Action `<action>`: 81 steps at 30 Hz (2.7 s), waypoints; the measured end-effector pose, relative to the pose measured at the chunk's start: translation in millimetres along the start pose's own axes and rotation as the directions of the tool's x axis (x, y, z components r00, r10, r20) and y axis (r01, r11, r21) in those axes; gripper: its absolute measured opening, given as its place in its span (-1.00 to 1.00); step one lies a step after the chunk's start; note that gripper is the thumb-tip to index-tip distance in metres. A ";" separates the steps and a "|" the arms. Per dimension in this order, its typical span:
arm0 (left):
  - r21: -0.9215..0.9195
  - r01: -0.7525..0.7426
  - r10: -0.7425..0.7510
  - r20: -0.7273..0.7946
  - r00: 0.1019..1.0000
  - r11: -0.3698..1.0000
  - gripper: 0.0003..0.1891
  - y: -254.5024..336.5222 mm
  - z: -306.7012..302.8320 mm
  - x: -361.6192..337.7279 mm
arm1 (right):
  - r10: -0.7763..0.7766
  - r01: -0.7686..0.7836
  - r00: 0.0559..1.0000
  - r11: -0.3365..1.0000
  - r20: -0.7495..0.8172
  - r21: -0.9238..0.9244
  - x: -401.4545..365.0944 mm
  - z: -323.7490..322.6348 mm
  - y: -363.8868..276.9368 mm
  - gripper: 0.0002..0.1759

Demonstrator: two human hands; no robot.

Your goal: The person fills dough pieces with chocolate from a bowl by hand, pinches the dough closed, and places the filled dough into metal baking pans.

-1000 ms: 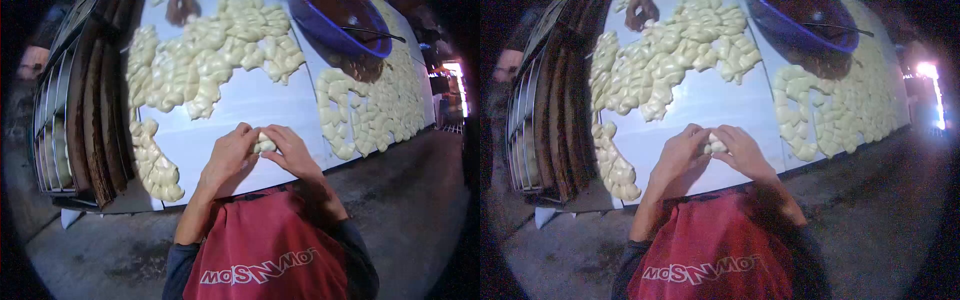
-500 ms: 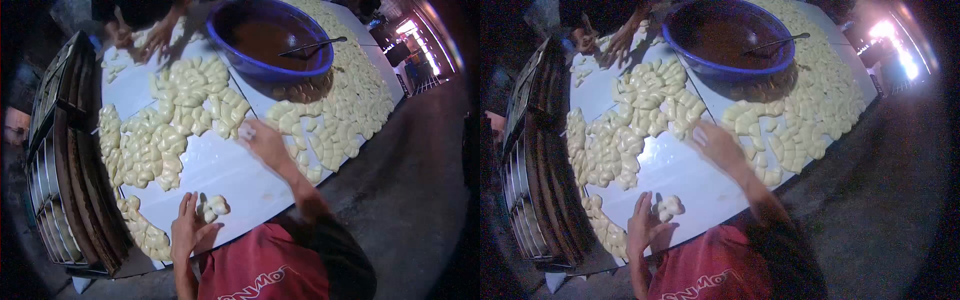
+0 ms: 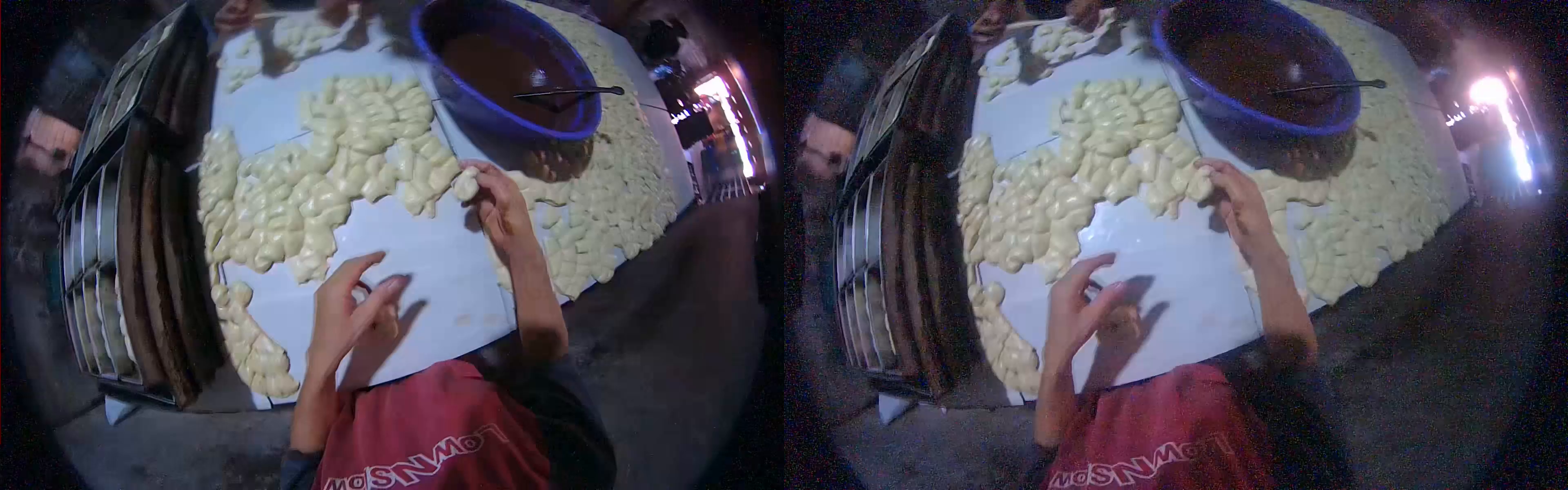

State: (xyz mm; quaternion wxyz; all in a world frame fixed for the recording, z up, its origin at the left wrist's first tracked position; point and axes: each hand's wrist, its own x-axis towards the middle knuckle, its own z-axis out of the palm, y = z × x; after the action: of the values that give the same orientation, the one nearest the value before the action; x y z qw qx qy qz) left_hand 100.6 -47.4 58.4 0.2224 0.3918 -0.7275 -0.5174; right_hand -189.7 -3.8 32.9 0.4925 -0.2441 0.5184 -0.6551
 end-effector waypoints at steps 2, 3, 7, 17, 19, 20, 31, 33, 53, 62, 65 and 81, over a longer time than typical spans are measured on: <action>-0.166 0.089 -0.091 -0.004 0.996 0.982 -0.51 3.0 18.8 21.7 | -0.219 0.189 0.969 0.955 0.114 0.228 -23.7 28.7 35.1 -0.59; -0.258 0.140 -0.149 -0.018 0.989 0.956 -0.55 4.3 26.2 30.8 | -0.091 0.037 0.976 0.964 0.198 0.262 -28.9 37.9 35.1 -0.62; -0.428 0.145 -0.173 -0.026 0.985 0.892 -0.70 -14.7 32.7 36.2 | 0.149 -0.172 0.968 0.979 0.200 0.105 -49.6 63.9 46.3 -0.63; -0.158 -0.248 0.165 -0.410 0.897 0.956 -0.55 8.3 60.1 40.8 | -0.318 0.304 0.947 0.848 0.042 -0.434 -58.0 60.1 51.2 -0.71; -0.194 -0.464 0.343 -0.448 0.826 0.864 -0.43 16.0 74.5 49.3 | -0.197 0.188 0.980 0.960 -0.021 -0.208 -63.9 73.2 40.5 -0.67; -0.252 -0.506 0.374 -0.428 0.823 0.825 -0.34 19.2 83.0 52.8 | -0.079 0.072 0.996 0.982 0.034 0.176 -66.0 74.2 36.8 -0.66; -0.624 0.077 -0.012 0.108 0.994 0.778 -0.41 15.8 142.6 81.0 | -0.357 0.354 0.934 0.923 0.011 -0.153 54.1 -3.3 -98.6 -0.81; -0.389 0.178 -0.075 0.264 0.962 0.904 -0.50 25.9 110.0 76.0 | -0.240 0.234 0.970 0.857 0.046 -0.459 104.7 -40.9 -124.5 -0.74; -0.414 0.160 -0.093 0.179 0.980 0.896 -0.59 8.6 86.3 77.9 | 0.025 0.008 0.990 0.974 0.139 -0.227 116.9 -36.5 -133.1 -0.84; -0.929 0.177 -0.117 0.146 0.982 0.325 -0.57 10.0 95.1 65.2 | 0.127 -0.149 0.972 0.983 0.196 0.104 18.7 24.1 -5.9 -0.64; -0.894 0.178 -0.342 0.029 0.939 0.412 -0.69 -3.0 68.8 41.9 | -0.029 -0.073 0.913 0.970 0.407 0.234 -1.4 24.2 31.5 -0.30; -0.724 0.164 -0.322 -0.085 0.943 0.670 -0.67 -31.0 23.9 12.2 | -0.070 0.093 0.994 0.955 0.089 -0.280 -65.4 106.2 79.6 -0.82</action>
State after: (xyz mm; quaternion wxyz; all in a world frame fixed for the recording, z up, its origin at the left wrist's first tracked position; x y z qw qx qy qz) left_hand 86.4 -48.2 19.9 0.3582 0.4213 -0.3869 -0.7379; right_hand -44.4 10.2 8.6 0.4446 -0.3587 0.5770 -0.5837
